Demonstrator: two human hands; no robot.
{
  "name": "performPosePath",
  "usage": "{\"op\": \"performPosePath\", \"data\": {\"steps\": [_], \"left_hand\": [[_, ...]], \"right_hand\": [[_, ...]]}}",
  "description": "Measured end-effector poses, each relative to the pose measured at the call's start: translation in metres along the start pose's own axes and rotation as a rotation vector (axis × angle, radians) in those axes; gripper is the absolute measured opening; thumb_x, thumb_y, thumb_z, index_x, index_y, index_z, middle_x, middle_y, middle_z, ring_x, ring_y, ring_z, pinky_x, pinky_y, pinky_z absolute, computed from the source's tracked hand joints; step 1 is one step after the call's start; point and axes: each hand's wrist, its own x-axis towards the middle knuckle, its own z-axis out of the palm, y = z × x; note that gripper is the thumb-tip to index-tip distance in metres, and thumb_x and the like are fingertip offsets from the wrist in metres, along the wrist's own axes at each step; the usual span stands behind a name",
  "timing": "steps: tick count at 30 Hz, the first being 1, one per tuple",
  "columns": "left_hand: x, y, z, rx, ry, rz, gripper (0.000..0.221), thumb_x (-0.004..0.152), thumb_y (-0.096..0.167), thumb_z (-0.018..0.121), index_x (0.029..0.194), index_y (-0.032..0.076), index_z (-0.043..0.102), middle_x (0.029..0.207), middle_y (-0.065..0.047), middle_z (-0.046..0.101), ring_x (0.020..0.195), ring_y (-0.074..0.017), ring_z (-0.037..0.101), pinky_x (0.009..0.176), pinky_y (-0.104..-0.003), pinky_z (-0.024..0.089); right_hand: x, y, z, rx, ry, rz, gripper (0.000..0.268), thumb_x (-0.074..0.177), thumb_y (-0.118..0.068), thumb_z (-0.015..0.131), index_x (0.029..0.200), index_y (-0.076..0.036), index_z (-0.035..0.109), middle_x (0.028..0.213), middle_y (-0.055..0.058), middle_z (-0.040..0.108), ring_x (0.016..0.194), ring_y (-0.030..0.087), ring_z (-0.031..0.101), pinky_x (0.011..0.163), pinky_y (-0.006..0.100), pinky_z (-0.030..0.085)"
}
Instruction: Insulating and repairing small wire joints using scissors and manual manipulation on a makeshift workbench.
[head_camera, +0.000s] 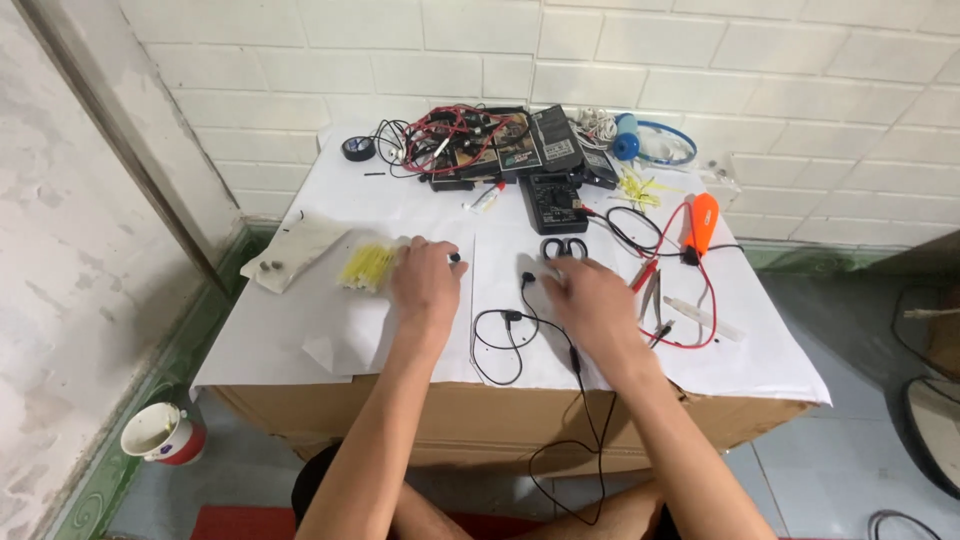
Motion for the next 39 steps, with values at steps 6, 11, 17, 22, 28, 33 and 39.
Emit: {"op": "performPosePath", "data": {"steps": [6, 11, 17, 22, 28, 33, 39], "left_hand": [[0.005, 0.016, -0.014, -0.025, -0.036, -0.007, 0.015, 0.092, 0.025, 0.075, 0.103, 0.015, 0.079, 0.095, -0.007, 0.067, 0.098, -0.0254, 0.067, 0.078, -0.043, 0.059], [0.016, 0.014, -0.002, -0.06, -0.082, -0.014, 0.013, 0.092, 0.021, 0.075, 0.1, 0.012, 0.079, 0.091, -0.009, 0.071, 0.093, -0.0272, 0.071, 0.074, -0.046, 0.059], [-0.066, 0.031, -0.07, -1.192, 0.002, -0.169, 0.032, 0.084, 0.023, 0.079, 0.108, 0.003, 0.076, 0.095, -0.019, 0.076, 0.088, -0.0229, 0.071, 0.066, -0.032, 0.06], [-0.122, 0.039, -0.062, -1.646, -0.039, -0.325, 0.033, 0.089, 0.021, 0.077, 0.113, -0.002, 0.075, 0.094, -0.012, 0.073, 0.088, -0.0168, 0.068, 0.066, -0.023, 0.057], [-0.126, 0.036, -0.032, -1.741, -0.155, -0.37, 0.029, 0.093, 0.016, 0.075, 0.117, -0.001, 0.075, 0.099, -0.017, 0.075, 0.09, -0.0203, 0.073, 0.074, -0.028, 0.061], [-0.129, 0.041, -0.025, -1.734, -0.132, -0.354, 0.029, 0.094, 0.014, 0.074, 0.115, -0.004, 0.074, 0.098, -0.019, 0.075, 0.088, -0.0209, 0.073, 0.079, -0.029, 0.063], [-0.131, 0.042, -0.019, -1.713, -0.122, -0.324, 0.029, 0.093, 0.015, 0.075, 0.114, -0.005, 0.076, 0.093, -0.018, 0.074, 0.086, -0.0203, 0.072, 0.08, -0.031, 0.063]], "right_hand": [[0.042, -0.015, 0.042, -0.077, -0.08, -0.063, 0.031, 0.095, -0.04, 0.062, 0.118, -0.023, 0.073, 0.097, 0.009, 0.077, 0.092, 0.034, 0.077, 0.081, 0.05, 0.062], [0.053, -0.012, 0.046, 0.083, -0.113, -0.055, 0.02, 0.088, -0.027, 0.072, 0.098, -0.01, 0.073, 0.087, 0.016, 0.075, 0.087, 0.04, 0.076, 0.072, 0.049, 0.062], [0.009, -0.023, -0.01, 0.675, 0.058, 0.111, 0.022, 0.087, -0.028, 0.081, 0.102, -0.013, 0.075, 0.083, 0.011, 0.076, 0.084, 0.03, 0.075, 0.08, 0.04, 0.059], [-0.027, -0.034, -0.017, 1.143, 0.057, 0.16, 0.021, 0.091, -0.005, 0.074, 0.11, 0.001, 0.077, 0.081, 0.018, 0.074, 0.069, 0.018, 0.065, 0.067, 0.029, 0.059], [-0.052, -0.028, -0.013, 1.185, 0.005, 0.114, 0.028, 0.084, 0.001, 0.076, 0.112, 0.003, 0.077, 0.081, 0.019, 0.076, 0.069, 0.018, 0.066, 0.071, 0.032, 0.059], [-0.062, -0.023, -0.007, 1.184, 0.046, 0.04, 0.03, 0.081, 0.004, 0.081, 0.111, 0.003, 0.075, 0.082, 0.014, 0.077, 0.072, 0.016, 0.07, 0.068, 0.027, 0.059], [-0.067, -0.024, -0.007, 0.879, 0.181, -0.102, 0.018, 0.081, -0.007, 0.087, 0.098, -0.01, 0.084, 0.071, 0.007, 0.077, 0.062, 0.012, 0.07, 0.062, 0.024, 0.058]]}}
